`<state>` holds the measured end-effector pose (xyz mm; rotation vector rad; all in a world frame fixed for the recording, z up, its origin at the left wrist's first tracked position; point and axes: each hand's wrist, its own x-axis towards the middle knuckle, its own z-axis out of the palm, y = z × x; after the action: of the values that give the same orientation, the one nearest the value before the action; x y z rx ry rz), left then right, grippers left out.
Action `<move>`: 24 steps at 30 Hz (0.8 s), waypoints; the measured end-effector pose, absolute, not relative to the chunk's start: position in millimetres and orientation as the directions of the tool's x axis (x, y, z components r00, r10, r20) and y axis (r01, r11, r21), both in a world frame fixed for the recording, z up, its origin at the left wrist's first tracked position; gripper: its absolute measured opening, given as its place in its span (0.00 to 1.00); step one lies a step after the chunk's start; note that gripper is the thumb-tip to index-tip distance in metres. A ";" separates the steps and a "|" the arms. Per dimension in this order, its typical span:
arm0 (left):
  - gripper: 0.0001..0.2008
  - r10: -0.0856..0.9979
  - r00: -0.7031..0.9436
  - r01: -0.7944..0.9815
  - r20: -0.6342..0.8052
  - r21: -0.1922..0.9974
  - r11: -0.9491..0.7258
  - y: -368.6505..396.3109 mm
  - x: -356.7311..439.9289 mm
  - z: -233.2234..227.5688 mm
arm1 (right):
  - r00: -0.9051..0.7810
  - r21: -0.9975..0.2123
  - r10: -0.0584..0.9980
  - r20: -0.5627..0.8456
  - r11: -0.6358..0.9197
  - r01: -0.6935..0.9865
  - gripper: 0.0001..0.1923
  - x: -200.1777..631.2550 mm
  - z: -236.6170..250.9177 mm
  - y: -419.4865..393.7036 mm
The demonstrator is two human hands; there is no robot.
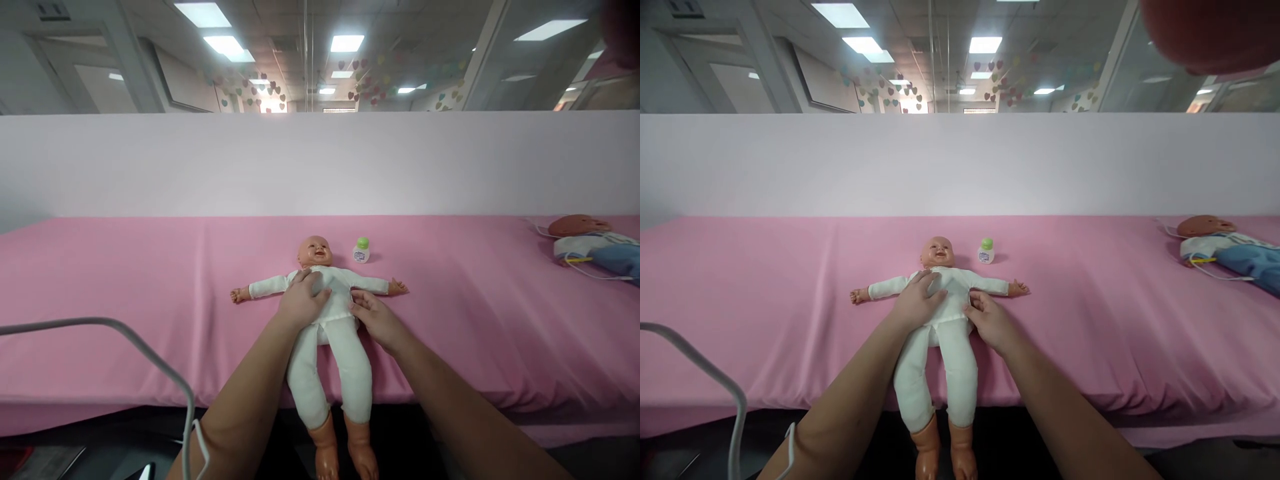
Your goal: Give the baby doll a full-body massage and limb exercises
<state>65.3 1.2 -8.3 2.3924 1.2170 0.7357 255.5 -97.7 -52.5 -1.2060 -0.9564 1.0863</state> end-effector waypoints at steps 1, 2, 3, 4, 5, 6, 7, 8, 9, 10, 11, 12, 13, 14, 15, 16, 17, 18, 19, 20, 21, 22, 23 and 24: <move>0.28 0.819 0.496 0.633 0.290 0.524 -0.569 1.4 65.4 -8.6 | 0.230 -0.992 0.973 0.002 0.031 -0.121 0.18 255.6 -53.0 -97.7; 0.28 0.817 0.497 0.633 0.291 0.523 -0.571 1.5 65.5 -8.7 | 0.229 -0.992 0.973 0.004 0.032 -0.119 0.18 255.7 -53.4 -97.6; 0.28 0.818 0.497 0.633 0.290 0.523 -0.571 1.5 65.5 -8.8 | 0.227 -0.992 0.974 0.007 0.034 -0.118 0.18 255.7 -53.6 -97.6; 0.28 0.819 0.497 0.634 0.289 0.523 -0.569 1.5 65.6 -8.8 | 0.222 -0.992 0.975 0.009 0.036 -0.117 0.17 255.7 -53.6 -97.7; 0.28 0.820 0.496 0.636 0.286 0.524 -0.567 1.5 65.6 -8.8 | 0.218 -0.993 0.976 0.011 0.037 -0.116 0.17 255.6 -53.3 -97.8; 0.28 0.824 0.492 0.639 0.282 0.526 -0.562 1.3 65.6 -8.8 | 0.216 -0.993 0.976 0.011 0.036 -0.113 0.17 255.6 -52.8 -98.0; 0.28 0.826 0.491 0.640 0.277 0.529 -0.557 1.2 65.6 -8.7 | 0.216 -0.994 0.976 0.008 0.032 -0.108 0.17 255.5 -52.1 -98.2; 0.28 0.828 0.490 0.640 0.272 0.533 -0.554 0.9 65.5 -8.6 | 0.216 -0.994 0.976 0.003 0.026 -0.104 0.18 255.4 -51.3 -98.5; 0.28 0.830 0.489 0.640 0.268 0.536 -0.551 0.6 65.5 -8.3 | 0.214 -0.995 0.977 -0.003 0.018 -0.100 0.18 255.4 -50.4 -98.7; 0.29 0.832 0.488 0.640 0.264 0.540 -0.547 0.3 65.4 -8.0 | 0.212 -0.995 0.977 -0.008 0.012 -0.094 0.18 255.4 -49.6 -98.8; 0.29 0.832 0.490 0.640 0.261 0.541 -0.546 0.0 65.4 -7.5 | 0.213 -0.996 0.977 -0.010 0.009 -0.087 0.19 255.5 -49.0 -98.9; 0.29 0.830 0.494 0.639 0.258 0.539 -0.548 -0.3 65.4 -7.0 | 0.217 -0.997 0.976 -0.007 0.010 -0.077 0.19 255.6 -48.6 -98.9; 0.28 0.829 0.496 0.640 0.257 0.537 -0.550 -0.4 65.5 -6.5 | 0.220 -0.998 0.976 -0.001 0.013 -0.062 0.19 255.7 -48.5 -98.8; 0.28 0.829 0.497 0.641 0.258 0.534 -0.551 -0.5 65.5 -6.0 | 0.216 -0.999 0.976 0.005 0.015 -0.045 0.19 255.9 -48.6 -98.7; 0.28 0.827 0.499 0.640 0.260 0.532 -0.554 -0.5 65.6 -5.6 | 0.207 -0.999 0.978 0.011 0.017 -0.029 0.20 256.0 -48.9 -98.6; 0.28 0.826 0.499 0.640 0.263 0.530 -0.556 -0.4 65.6 -5.3 | 0.195 -1.000 0.981 0.016 0.020 -0.016 0.20 256.1 -49.4 -98.5; 0.27 0.828 0.496 0.642 0.263 0.530 -0.553 -0.3 65.5 -5.3 | 0.181 -1.000 0.983 0.022 0.024 -0.009 0.20 256.1 -50.0 -98.3; 0.27 0.832 0.489 0.647 0.263 0.531 -0.548 -0.2 65.3 -5.5 | 0.170 -0.999 0.985 0.031 0.033 -0.008 0.20 256.1 -50.7 -98.2; 0.27 0.835 0.485 0.651 0.261 0.530 -0.544 0.0 65.1 -6.0 | 0.164 -0.999 0.986 0.040 0.042 -0.012 0.20 256.0 -51.6 -98.0; 0.27 0.836 0.482 0.654 0.260 0.529 -0.541 0.1 64.9 -6.7 | 0.165 -0.999 0.985 0.047 0.051 -0.016 0.20 256.0 -52.6 -97.7; 0.28 0.837 0.480 0.655 0.262 0.528 -0.541 0.3 64.7 -7.4 | 0.165 -0.998 0.985 0.052 0.055 -0.019 0.20 256.0 -53.8 -97.4; 0.28 0.835 0.481 0.652 0.267 0.528 -0.544 0.5 64.4 -8.2 | 0.165 -0.998 0.985 0.053 0.057 -0.020 0.20 256.1 -55.0 -96.9; 0.28 0.831 0.484 0.647 0.273 0.528 -0.550 0.6 64.3 -8.9 | 0.163 -0.998 0.985 0.050 0.054 -0.019 0.20 256.4 -56.4 -96.3; 0.28 0.829 0.486 0.642 0.277 0.530 -0.554 0.7 64.1 -9.4 | 0.162 -0.999 0.986 0.047 0.051 -0.019 0.20 256.7 -57.7 -95.6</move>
<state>64.1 0.7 -9.4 2.3802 1.2326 0.7289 256.7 -95.6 -57.7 -1.2287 -1.0959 1.0650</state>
